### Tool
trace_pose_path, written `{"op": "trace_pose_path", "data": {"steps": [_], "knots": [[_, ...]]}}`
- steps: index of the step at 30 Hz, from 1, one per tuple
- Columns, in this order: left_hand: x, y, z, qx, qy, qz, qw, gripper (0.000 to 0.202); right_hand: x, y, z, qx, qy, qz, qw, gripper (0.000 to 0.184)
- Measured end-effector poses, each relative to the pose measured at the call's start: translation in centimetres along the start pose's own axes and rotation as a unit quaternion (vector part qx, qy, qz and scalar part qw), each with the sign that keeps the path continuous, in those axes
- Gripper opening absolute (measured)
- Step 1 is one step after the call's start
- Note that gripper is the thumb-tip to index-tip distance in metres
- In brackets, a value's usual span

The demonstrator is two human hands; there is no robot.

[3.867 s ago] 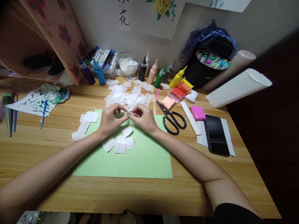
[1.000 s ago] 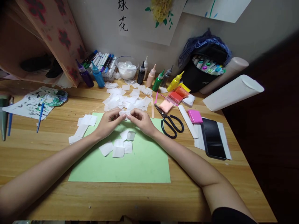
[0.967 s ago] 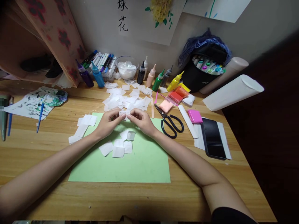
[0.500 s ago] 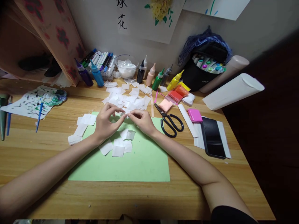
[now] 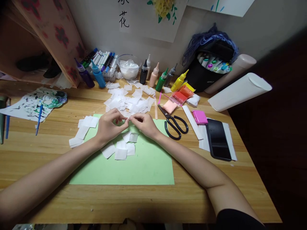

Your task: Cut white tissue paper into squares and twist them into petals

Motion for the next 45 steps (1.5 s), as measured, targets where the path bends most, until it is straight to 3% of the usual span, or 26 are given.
{"op": "trace_pose_path", "data": {"steps": [11,21,45], "knots": [[-0.54,-0.09,-0.07,0.005,0.047,-0.012,0.999,0.012,0.74,-0.21,0.02,-0.011,0.003,0.01,1.0,0.02],[-0.34,-0.02,0.06,-0.006,0.021,-0.018,1.0,0.014,0.61,-0.28,-0.02,-0.007,-0.015,0.007,1.0,0.017],[-0.2,-0.02,0.01,-0.004,0.037,-0.013,0.999,0.011,0.28,-0.25,-0.15,0.004,0.004,-0.01,1.0,0.022]]}}
Point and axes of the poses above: each hand's wrist, its own y-axis away from the middle knuckle, its own z-axis out of the palm, x = y × z, the point moved 9 cm from there along -y, towards the middle knuckle, and after that the axes turned 3 degrees about z, right-handed, at the moved point
